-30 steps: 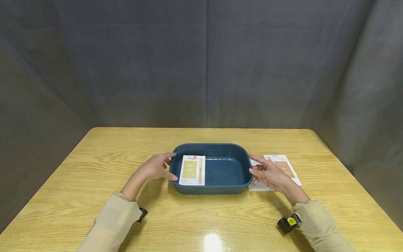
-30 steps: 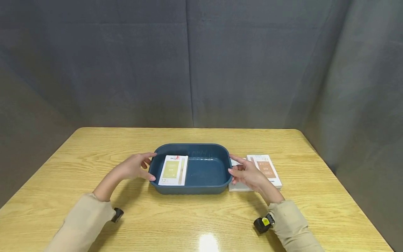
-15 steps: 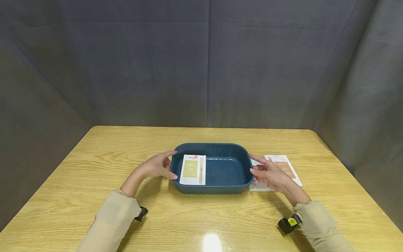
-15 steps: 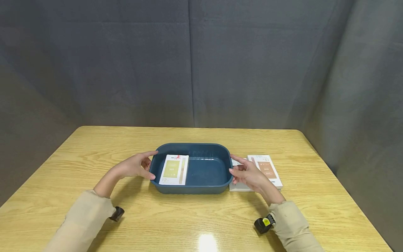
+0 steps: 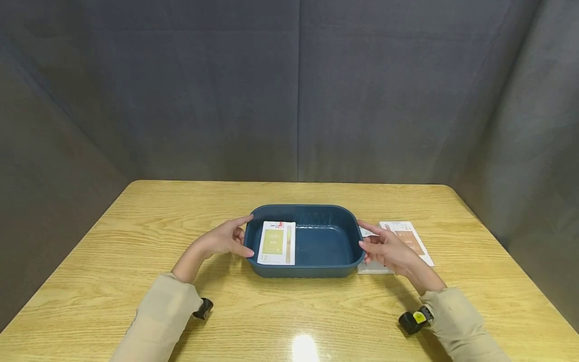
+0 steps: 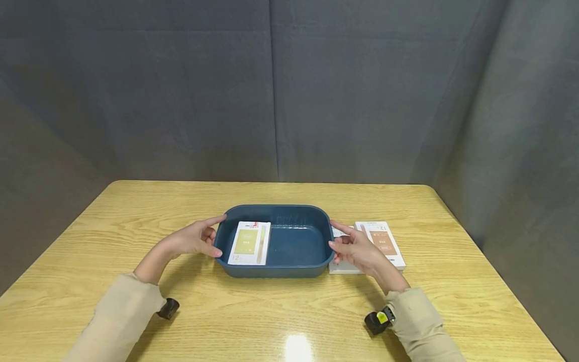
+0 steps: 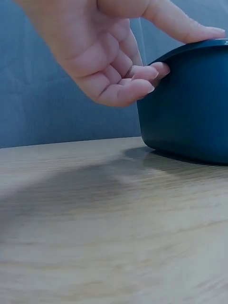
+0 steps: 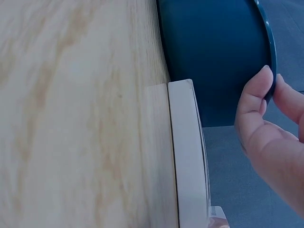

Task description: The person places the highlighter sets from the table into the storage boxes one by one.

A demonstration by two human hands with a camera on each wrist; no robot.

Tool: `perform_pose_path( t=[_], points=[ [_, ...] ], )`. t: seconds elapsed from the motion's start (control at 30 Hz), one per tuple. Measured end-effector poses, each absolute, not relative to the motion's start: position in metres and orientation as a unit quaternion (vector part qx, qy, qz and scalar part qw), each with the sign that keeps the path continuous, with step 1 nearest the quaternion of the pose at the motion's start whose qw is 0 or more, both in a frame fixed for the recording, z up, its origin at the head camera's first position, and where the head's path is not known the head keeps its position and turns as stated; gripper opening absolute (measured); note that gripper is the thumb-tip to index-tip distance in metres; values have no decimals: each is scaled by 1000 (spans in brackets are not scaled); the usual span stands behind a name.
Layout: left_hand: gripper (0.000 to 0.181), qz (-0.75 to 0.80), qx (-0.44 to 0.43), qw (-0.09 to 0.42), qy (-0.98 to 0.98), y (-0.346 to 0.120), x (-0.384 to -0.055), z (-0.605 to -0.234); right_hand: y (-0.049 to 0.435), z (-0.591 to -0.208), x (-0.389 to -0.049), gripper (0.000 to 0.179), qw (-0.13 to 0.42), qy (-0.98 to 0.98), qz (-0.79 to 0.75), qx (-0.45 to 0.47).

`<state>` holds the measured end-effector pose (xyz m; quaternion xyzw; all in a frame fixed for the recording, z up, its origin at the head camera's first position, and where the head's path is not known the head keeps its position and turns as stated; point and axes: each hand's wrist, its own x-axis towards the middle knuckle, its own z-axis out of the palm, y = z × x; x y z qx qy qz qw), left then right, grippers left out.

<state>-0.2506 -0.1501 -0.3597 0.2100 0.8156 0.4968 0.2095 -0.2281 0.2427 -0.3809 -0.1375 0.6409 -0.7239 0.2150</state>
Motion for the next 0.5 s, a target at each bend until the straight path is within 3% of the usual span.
perform_pose_path(
  t=[0.5],
  points=[
    [94, 519, 192, 212, 806, -150, -249, -360, 245, -383, -228, 68, 216, 635, -729, -139]
  ],
)
